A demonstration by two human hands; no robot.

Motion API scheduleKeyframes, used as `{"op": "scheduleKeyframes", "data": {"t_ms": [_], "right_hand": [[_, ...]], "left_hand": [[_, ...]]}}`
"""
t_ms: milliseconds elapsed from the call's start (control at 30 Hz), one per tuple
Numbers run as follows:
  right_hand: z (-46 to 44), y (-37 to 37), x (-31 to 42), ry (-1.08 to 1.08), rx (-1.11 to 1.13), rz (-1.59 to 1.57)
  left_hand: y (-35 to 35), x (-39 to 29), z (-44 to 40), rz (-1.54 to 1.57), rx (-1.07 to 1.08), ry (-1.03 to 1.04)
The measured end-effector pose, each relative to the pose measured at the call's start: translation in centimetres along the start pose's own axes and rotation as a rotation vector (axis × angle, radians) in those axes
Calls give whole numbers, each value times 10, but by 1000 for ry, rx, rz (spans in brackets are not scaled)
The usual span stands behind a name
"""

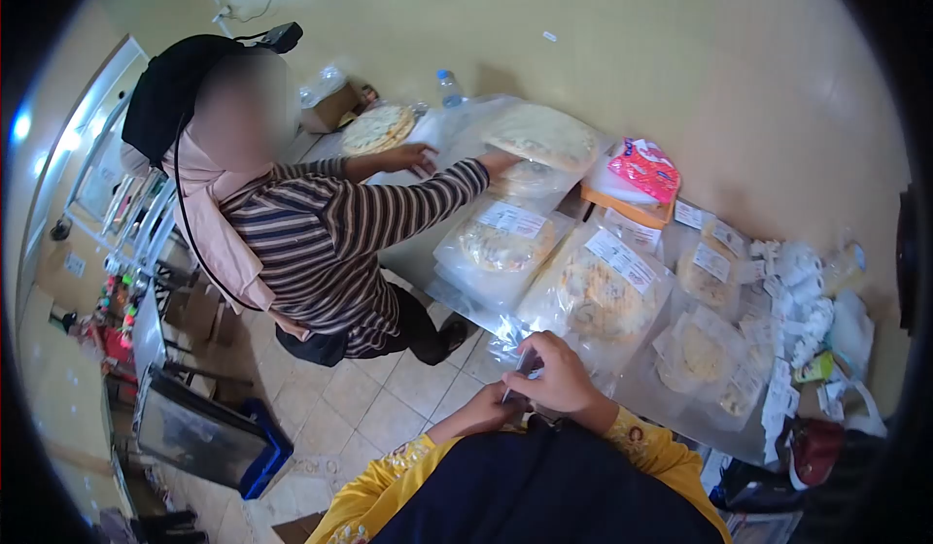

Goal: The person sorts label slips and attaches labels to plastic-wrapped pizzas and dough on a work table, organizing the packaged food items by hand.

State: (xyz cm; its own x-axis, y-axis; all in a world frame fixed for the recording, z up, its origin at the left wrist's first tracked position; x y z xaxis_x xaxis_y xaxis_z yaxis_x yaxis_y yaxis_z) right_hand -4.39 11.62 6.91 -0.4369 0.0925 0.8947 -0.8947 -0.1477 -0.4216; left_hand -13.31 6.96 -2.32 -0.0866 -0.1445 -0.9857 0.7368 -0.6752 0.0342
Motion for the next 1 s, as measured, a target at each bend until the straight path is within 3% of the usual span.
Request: {"op": "scheduleKeyframes", "data": {"t_ms": [133, 267, 333, 433, 467, 567, 633, 700, 767, 933, 1000], "right_hand": [[5, 31, 9, 56, -20, -81], [19, 59, 41, -100, -7, -19], [26, 63, 57, -225, -21, -126], [17, 81, 21, 28, 178, -512], [16, 75, 16, -19, 92, -518], [20, 102, -18, 182, 318, -406], [25, 99, -27, 141, 257, -498], [24, 74, -26, 54, 164, -495], [24, 30, -32, 135, 132, -617], [0, -163, -81, 230, -225, -620], [-9, -253, -111, 246, -465, -526]], "left_hand": [[-20, 9, 39, 134, 38, -71], [-53, 25, 72, 96, -126, -143], [-53, 23, 82, 288, -114, -109], [-56, 8, 93, 427, -157, -32], [-54, 1, 93, 432, -149, -18], [-46, 1, 89, 467, -117, -9], [-42, 5, 81, 418, -69, 1], [-42, 5, 68, 300, -25, 49], [-41, -8, 55, 206, -47, 146], [-56, -48, 29, 381, -363, 286], [-68, -44, 28, 436, -509, 293]]}}
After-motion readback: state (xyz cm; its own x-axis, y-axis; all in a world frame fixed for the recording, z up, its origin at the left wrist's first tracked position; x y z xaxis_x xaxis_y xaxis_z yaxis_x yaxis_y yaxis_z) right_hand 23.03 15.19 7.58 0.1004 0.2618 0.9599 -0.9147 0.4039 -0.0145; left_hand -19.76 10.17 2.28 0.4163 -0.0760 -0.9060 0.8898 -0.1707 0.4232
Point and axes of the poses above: each hand's wrist, its own z-axis away from the middle knuckle, its own y-axis out of the palm, x = y × z, the point moved 10 cm from there along -z, towards the middle knuckle, and after that the axes turned 15 degrees about y, right-handed, at the moved point
